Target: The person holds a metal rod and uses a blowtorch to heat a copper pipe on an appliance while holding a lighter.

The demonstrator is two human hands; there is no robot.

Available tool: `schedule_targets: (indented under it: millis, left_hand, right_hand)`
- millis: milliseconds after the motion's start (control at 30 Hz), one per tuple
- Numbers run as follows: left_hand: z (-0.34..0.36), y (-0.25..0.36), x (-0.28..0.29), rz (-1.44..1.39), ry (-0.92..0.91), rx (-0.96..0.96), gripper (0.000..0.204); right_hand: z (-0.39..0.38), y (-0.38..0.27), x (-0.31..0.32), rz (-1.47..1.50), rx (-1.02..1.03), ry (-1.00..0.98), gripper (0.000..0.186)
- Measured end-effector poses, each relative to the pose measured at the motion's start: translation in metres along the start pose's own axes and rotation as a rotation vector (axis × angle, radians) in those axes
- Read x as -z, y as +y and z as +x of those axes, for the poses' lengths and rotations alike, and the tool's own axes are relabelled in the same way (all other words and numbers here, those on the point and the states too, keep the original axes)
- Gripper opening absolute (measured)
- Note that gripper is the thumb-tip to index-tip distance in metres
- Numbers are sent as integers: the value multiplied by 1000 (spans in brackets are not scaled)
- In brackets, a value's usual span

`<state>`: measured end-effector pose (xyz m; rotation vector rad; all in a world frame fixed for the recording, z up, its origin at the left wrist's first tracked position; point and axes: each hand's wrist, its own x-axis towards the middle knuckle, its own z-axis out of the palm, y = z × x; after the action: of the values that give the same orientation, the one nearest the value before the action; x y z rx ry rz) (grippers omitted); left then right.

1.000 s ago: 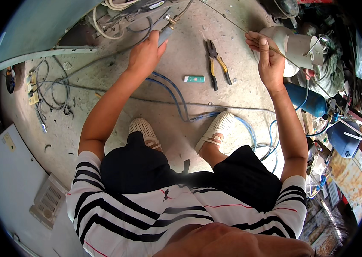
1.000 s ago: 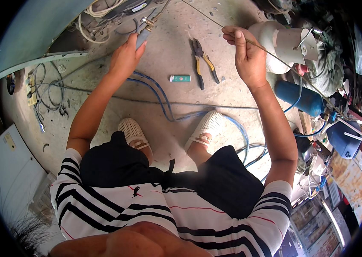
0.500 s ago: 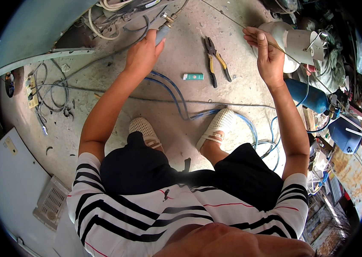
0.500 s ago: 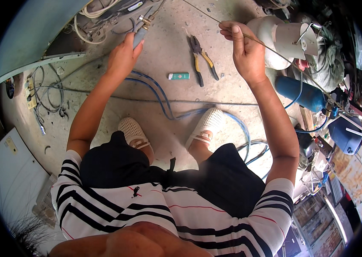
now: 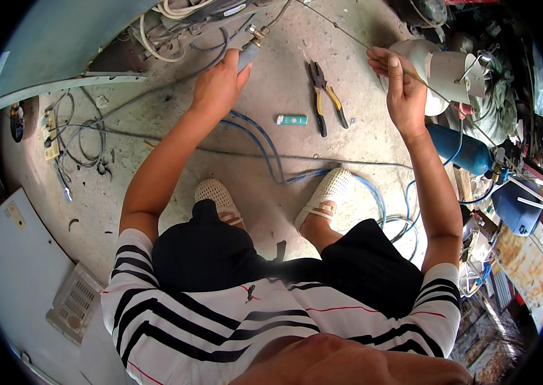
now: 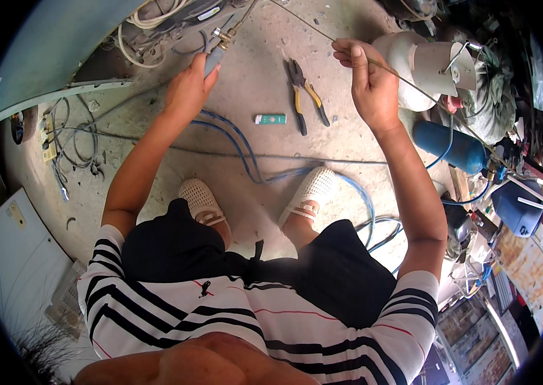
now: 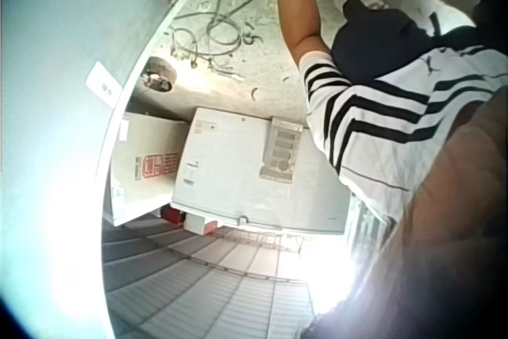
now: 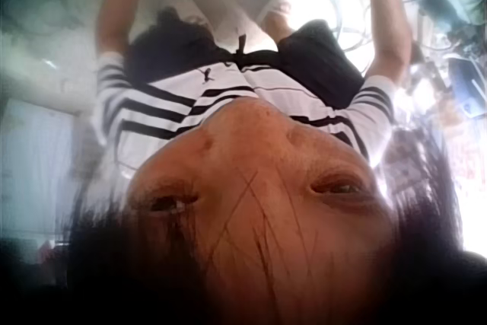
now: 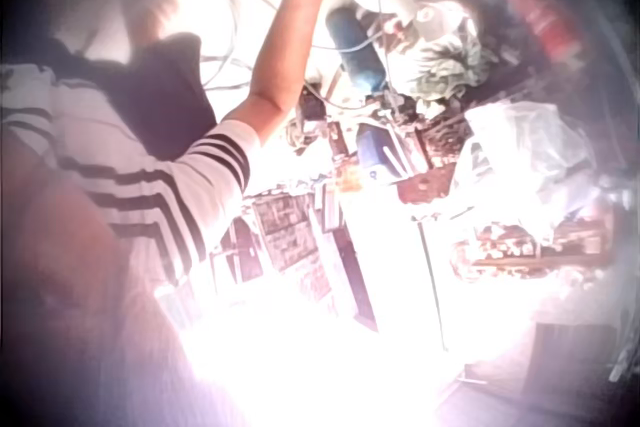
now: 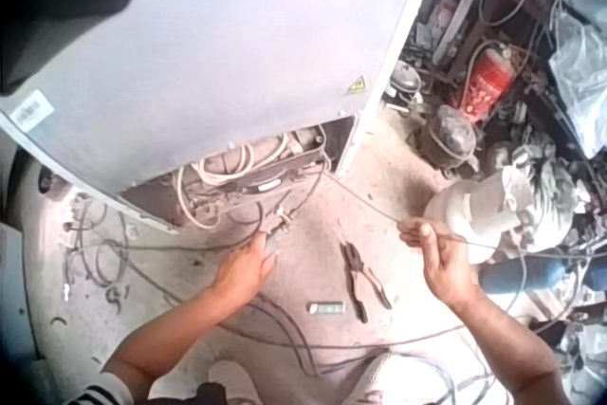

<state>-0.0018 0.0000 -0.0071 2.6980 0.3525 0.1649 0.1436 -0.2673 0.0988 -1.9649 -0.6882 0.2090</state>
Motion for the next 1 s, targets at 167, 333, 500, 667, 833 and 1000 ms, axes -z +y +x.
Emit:
schedule_targets:
  millis: [167, 333, 500, 667, 833, 1000]
  left_hand:
    - [0, 2, 3, -7, 1, 11, 31]
    - [0, 3, 4, -22, -16, 15, 31]
    - [0, 2, 4, -41, -6, 8, 30]
    - [0, 2, 4, -43, -5, 11, 30]
    - [1, 4, 7, -114, -78, 94, 34]
    - [0, 2, 4, -62, -19, 36, 31]
  right_hand:
    - [0, 0, 0, -8, 1, -1, 36]
    - [-1, -1, 0, -1, -5, -6, 36]
    - [0, -2, -1, 0, -3, -8, 36]
    - [1, -2, -2, 15, -4, -9, 36]
    - [3, -1, -4, 27, -4, -11, 36]
    - [6, -2, -6, 2, 11, -17, 36]
